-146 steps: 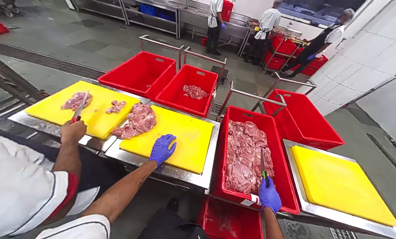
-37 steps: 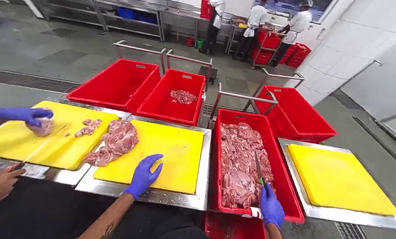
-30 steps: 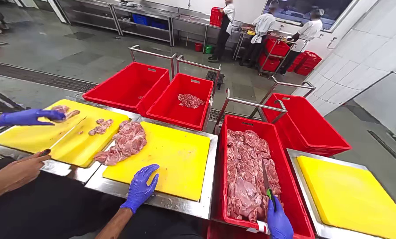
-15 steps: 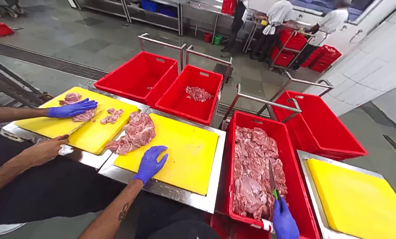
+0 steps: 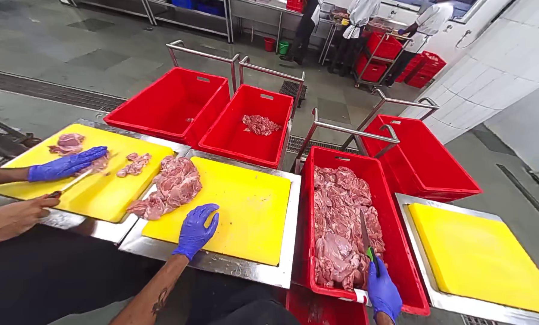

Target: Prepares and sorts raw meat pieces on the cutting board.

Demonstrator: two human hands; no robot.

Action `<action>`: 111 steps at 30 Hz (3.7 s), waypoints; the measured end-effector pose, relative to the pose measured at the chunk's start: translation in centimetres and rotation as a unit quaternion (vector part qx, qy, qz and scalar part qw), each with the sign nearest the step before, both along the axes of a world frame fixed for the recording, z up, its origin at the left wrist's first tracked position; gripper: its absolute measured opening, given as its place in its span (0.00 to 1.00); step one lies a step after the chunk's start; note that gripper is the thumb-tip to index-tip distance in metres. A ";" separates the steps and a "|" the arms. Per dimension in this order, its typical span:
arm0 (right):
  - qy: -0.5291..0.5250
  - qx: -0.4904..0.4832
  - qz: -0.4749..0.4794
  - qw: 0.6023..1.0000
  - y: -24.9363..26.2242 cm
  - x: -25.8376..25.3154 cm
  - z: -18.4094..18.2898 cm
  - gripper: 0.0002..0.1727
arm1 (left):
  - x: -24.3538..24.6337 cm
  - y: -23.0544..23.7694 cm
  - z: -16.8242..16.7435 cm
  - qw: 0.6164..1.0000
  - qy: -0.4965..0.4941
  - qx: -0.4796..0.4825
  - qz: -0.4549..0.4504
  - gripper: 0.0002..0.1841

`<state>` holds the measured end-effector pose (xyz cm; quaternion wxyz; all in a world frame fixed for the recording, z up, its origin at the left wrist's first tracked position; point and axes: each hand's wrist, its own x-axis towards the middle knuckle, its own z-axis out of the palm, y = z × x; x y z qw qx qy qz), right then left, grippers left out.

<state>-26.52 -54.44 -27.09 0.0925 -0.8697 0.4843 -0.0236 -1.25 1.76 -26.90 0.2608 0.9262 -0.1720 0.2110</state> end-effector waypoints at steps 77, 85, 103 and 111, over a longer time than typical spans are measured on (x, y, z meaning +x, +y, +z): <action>-0.036 -0.026 -0.003 0.999 -0.1 -0.5 0.2 0.25 | -3.5 -6.3 -0.2 0.986 0.035 0.003 -0.160 0.16; -0.053 -0.020 -0.024 0.998 0.1 -0.1 0.5 0.24 | -2.5 -6.9 0.6 0.982 0.066 0.047 -0.171 0.18; -0.053 -0.010 0.009 0.998 0.0 -0.2 0.6 0.25 | 16.7 -16.2 41.2 0.836 -0.400 0.084 -0.367 0.34; -0.059 0.010 0.017 0.998 -0.6 -0.4 0.0 0.27 | 13.0 -18.6 22.7 0.895 -0.085 0.119 -0.422 0.28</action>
